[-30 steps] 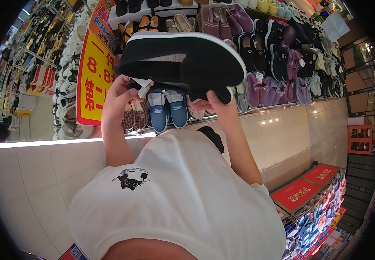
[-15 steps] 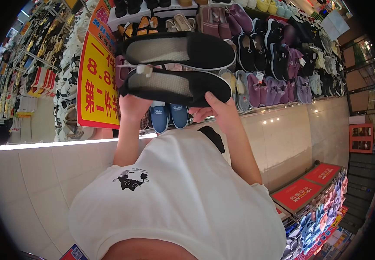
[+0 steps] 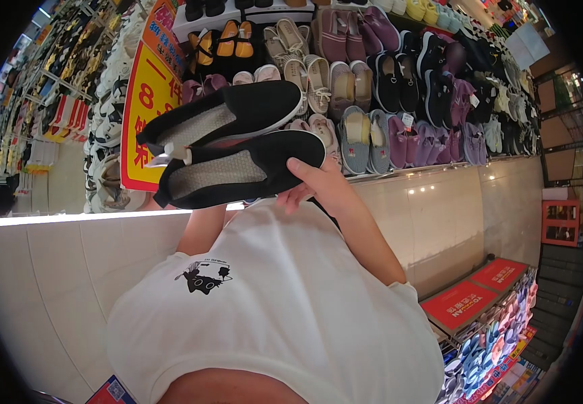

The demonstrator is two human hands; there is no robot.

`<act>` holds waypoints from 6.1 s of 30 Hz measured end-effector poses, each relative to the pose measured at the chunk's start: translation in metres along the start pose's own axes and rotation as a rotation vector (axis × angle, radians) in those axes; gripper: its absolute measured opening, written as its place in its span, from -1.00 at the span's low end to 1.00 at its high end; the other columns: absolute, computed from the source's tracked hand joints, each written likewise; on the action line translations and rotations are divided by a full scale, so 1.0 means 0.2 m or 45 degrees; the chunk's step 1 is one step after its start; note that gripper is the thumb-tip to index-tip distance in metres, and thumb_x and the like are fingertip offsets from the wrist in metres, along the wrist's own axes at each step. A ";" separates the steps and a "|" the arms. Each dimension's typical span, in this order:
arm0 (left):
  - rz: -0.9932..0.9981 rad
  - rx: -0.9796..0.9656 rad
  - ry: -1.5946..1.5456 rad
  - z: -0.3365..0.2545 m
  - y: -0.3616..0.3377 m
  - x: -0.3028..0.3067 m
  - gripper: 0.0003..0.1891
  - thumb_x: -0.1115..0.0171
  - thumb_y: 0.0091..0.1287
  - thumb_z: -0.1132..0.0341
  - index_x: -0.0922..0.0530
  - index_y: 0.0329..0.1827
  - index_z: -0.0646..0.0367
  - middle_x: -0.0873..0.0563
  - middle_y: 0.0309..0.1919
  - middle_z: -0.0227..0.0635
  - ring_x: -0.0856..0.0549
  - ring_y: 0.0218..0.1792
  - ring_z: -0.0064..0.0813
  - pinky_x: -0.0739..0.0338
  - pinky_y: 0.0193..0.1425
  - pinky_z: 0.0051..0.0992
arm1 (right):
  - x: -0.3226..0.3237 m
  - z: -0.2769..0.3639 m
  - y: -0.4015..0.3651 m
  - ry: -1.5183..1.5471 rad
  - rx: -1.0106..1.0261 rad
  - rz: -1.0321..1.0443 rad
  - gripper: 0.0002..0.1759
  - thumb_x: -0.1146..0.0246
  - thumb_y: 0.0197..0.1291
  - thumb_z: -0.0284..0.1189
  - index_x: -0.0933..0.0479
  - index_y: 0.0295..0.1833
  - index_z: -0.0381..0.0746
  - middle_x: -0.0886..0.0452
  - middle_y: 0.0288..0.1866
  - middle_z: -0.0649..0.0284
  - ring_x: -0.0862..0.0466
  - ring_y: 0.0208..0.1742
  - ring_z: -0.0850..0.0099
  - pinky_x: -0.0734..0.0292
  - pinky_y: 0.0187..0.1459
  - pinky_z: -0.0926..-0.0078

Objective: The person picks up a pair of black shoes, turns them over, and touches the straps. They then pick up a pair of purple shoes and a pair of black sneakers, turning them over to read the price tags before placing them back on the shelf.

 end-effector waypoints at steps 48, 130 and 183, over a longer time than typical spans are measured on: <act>-0.678 0.019 1.059 -0.15 0.08 -0.27 -0.57 -0.38 0.33 0.43 -0.64 0.28 0.25 -0.79 0.03 -0.34 -0.75 0.01 -0.58 -0.62 0.08 -0.57 | 0.24 0.09 -0.19 0.067 0.490 -0.405 -0.49 -0.25 0.48 -0.06 -0.57 0.21 -0.31 -0.77 -0.03 0.14 -0.76 -0.20 0.36 -0.64 -0.30 0.35; -0.537 0.233 0.483 0.02 0.04 -0.33 -0.53 0.05 0.68 0.04 -0.44 0.46 0.15 -0.65 0.34 -0.26 -0.64 0.35 -0.34 -0.48 0.47 -0.22 | 0.23 0.25 -0.21 -1.180 1.338 -0.999 0.29 -0.64 -0.07 0.19 -0.29 0.54 -0.48 -0.43 0.47 0.00 -0.46 0.48 0.17 -0.28 0.53 0.19; -0.461 0.256 0.899 -0.08 0.07 -0.42 -0.35 -0.52 0.07 0.60 -0.50 0.28 0.21 -0.63 0.14 -0.30 -0.62 0.22 -0.45 -0.46 0.43 -0.38 | 0.20 0.37 -0.15 -1.028 1.201 -0.868 0.12 -0.69 -0.08 -0.06 -0.37 0.50 -0.43 -0.50 0.41 0.06 -0.52 0.42 0.22 -0.35 0.48 0.23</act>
Point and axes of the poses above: each hand's wrist, its own y-axis towards the middle knuckle, its own x-axis out of the back of the hand, z = x × y, the point moved 2 cm from there along y, towards the middle knuckle
